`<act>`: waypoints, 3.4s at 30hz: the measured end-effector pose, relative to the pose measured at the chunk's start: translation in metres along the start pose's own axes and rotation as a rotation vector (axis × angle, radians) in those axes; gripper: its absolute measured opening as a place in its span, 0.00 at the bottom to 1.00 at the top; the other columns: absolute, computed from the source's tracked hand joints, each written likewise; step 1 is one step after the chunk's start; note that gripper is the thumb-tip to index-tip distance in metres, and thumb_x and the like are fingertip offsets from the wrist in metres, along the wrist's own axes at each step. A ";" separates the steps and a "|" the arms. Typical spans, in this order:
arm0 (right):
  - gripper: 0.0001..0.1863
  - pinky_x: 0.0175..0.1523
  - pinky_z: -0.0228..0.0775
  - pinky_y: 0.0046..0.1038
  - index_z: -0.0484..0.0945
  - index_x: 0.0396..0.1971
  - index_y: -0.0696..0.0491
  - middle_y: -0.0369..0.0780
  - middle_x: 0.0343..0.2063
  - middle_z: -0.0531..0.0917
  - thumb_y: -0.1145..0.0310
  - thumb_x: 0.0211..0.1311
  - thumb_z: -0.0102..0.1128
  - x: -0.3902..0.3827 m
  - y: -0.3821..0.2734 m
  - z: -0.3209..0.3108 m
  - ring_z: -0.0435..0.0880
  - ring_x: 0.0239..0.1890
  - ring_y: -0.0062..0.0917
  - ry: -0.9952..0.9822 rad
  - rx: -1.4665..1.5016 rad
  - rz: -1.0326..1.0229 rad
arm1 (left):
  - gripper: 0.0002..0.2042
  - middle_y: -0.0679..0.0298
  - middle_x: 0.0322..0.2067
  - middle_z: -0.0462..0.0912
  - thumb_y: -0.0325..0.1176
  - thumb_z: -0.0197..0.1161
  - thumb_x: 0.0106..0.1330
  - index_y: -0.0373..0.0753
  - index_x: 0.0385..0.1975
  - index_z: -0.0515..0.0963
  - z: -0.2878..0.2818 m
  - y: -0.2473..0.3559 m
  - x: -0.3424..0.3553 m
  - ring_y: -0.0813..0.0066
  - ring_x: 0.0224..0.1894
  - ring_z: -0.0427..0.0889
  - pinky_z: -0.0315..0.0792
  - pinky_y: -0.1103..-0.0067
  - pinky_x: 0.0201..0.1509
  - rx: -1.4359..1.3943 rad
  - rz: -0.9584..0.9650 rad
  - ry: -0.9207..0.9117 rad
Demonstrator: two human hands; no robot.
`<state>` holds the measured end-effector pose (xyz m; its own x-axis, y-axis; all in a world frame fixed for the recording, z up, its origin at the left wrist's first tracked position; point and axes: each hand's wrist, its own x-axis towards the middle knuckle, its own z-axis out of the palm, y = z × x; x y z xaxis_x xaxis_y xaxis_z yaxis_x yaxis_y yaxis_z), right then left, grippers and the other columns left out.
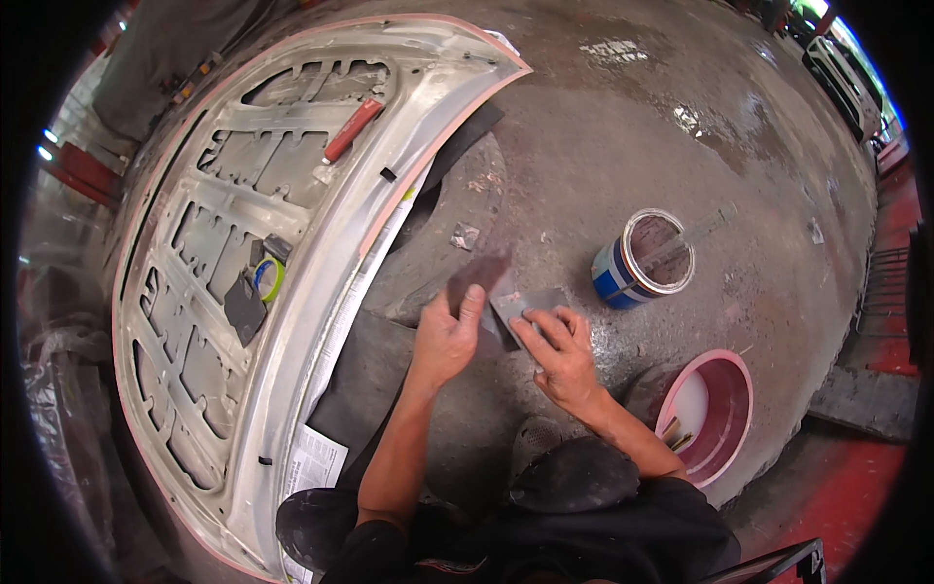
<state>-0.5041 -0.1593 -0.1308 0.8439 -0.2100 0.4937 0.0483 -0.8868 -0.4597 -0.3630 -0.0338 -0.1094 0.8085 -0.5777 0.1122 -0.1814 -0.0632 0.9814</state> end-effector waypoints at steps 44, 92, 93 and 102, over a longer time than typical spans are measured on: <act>0.30 0.45 0.66 0.33 0.76 0.51 0.46 0.39 0.43 0.81 0.84 0.44 0.55 -0.026 0.015 0.011 0.76 0.39 0.38 -0.374 0.155 -0.043 | 0.16 0.56 0.41 0.83 0.33 0.58 0.68 0.31 0.51 0.72 -0.005 -0.027 0.012 0.68 0.40 0.83 0.74 0.75 0.45 -0.030 0.066 0.245; 0.28 0.61 0.63 0.38 0.68 0.59 0.58 0.47 0.56 0.72 0.77 0.55 0.57 0.021 -0.019 0.027 0.70 0.56 0.44 0.077 0.433 0.162 | 0.23 0.55 0.41 0.82 0.47 0.46 0.74 0.29 0.46 0.76 0.022 -0.008 -0.009 0.68 0.45 0.78 0.68 0.74 0.51 -0.189 -0.121 0.093; 0.27 0.61 0.62 0.37 0.68 0.59 0.58 0.48 0.56 0.72 0.77 0.56 0.57 0.024 -0.018 0.028 0.70 0.57 0.44 0.102 0.447 0.184 | 0.23 0.54 0.42 0.82 0.47 0.46 0.74 0.29 0.47 0.76 0.022 -0.012 -0.010 0.67 0.45 0.78 0.68 0.74 0.51 -0.175 -0.096 0.094; 0.25 0.64 0.58 0.32 0.66 0.60 0.59 0.51 0.57 0.71 0.57 0.73 0.39 0.050 0.020 0.018 0.68 0.61 0.40 0.331 0.660 0.589 | 0.21 0.43 0.48 0.78 0.43 0.45 0.73 0.32 0.54 0.72 0.059 0.009 -0.036 0.50 0.50 0.79 0.71 0.69 0.51 0.157 0.047 -0.053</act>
<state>-0.4515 -0.1799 -0.1285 0.6389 -0.7463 0.1865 0.0405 -0.2094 -0.9770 -0.4270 -0.0615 -0.1134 0.7670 -0.6250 0.1449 -0.3071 -0.1592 0.9383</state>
